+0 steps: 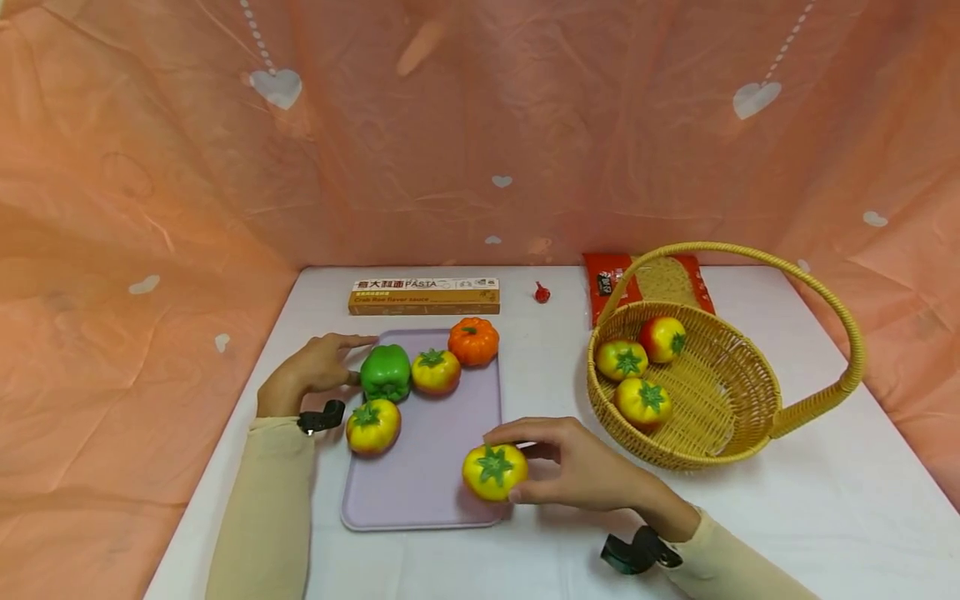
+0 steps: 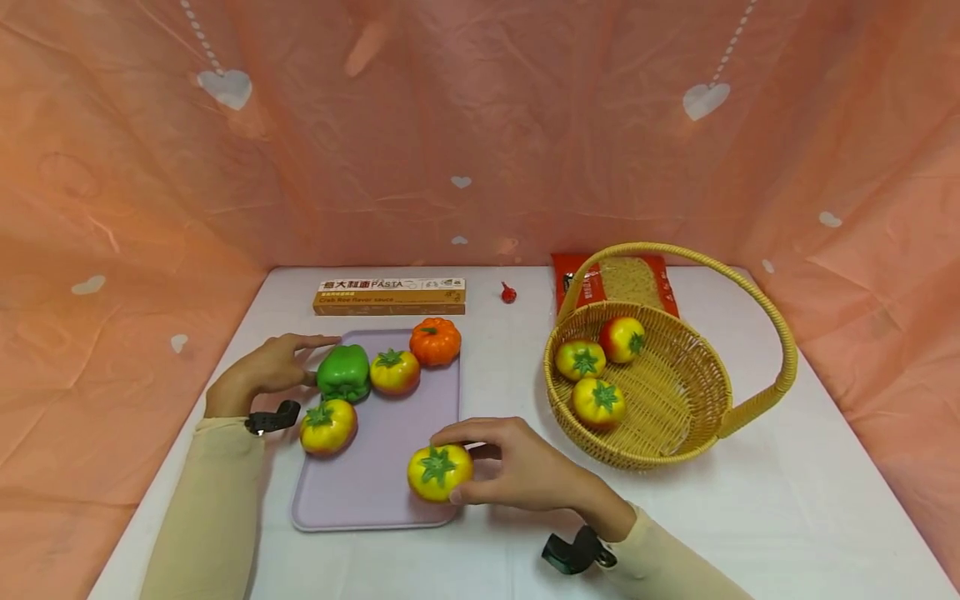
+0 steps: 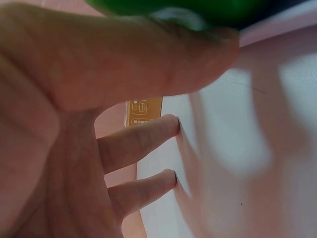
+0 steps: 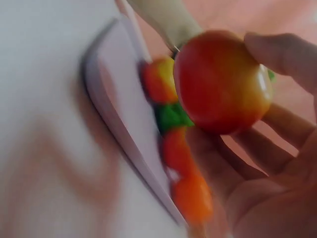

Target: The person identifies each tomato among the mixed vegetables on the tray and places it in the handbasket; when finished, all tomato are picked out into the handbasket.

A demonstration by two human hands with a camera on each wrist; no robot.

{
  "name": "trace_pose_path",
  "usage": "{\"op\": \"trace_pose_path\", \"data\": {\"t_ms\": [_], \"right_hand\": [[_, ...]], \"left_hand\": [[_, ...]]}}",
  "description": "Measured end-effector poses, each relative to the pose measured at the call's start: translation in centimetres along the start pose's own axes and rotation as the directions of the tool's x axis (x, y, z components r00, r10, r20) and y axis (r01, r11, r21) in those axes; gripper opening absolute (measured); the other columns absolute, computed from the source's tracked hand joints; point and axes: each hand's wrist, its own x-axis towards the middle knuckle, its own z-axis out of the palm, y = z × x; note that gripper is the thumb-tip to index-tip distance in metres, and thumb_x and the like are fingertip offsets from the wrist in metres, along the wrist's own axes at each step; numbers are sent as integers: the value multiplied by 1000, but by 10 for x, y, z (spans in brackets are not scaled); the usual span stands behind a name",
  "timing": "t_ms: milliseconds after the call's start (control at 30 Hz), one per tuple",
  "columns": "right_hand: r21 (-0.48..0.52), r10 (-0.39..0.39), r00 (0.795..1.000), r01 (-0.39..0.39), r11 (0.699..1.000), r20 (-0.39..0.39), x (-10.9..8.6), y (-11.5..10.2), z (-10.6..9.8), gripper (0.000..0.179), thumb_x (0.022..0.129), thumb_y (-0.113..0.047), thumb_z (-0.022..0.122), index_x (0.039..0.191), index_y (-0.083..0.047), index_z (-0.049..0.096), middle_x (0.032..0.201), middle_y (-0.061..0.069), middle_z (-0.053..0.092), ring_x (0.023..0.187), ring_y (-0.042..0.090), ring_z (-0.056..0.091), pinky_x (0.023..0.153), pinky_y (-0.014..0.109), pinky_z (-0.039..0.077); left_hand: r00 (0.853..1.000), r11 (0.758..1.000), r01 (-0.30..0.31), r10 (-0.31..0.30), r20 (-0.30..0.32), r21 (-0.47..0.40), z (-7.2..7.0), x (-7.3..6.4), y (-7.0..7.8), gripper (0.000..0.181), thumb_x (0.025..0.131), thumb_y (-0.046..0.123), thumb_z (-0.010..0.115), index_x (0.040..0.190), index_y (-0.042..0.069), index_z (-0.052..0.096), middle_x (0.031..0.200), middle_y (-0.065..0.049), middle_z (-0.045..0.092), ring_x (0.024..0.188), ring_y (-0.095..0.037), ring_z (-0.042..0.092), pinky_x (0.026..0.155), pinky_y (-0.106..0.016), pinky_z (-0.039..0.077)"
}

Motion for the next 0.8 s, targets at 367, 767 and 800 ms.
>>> {"op": "trace_pose_path", "data": {"t_ms": [367, 767, 800], "right_hand": [[-32, 103, 957, -116, 993, -272, -89, -19, -62, 54, 101, -6, 78, 152, -15, 65, 149, -2, 69, 129, 5, 67, 103, 21, 59], [-217, 117, 868, -248, 944, -482, -140, -5, -101, 50, 97, -1, 80, 146, -5, 67, 138, -24, 68, 118, -5, 70, 93, 15, 60], [-225, 128, 862, -267, 937, -491, -141, -3, -103, 50, 98, -3, 81, 146, -6, 68, 138, -24, 68, 117, -6, 70, 92, 14, 60]], "left_hand": [[1000, 1000, 0, 0, -9, -8, 0, 1, 0, 75, 91, 15, 81, 162, 15, 55, 162, -35, 50, 149, -58, 44, 122, -77, 34], [1000, 1000, 15, -15, 2, -11, 0, 0, -1, 74, 93, 19, 81, 163, 17, 55, 159, -34, 54, 148, -59, 44, 121, -79, 33], [1000, 1000, 15, -15, 1, -13, 0, 0, -1, 74, 93, 19, 80, 163, 17, 55, 158, -33, 55, 149, -59, 44, 121, -79, 33]]}}
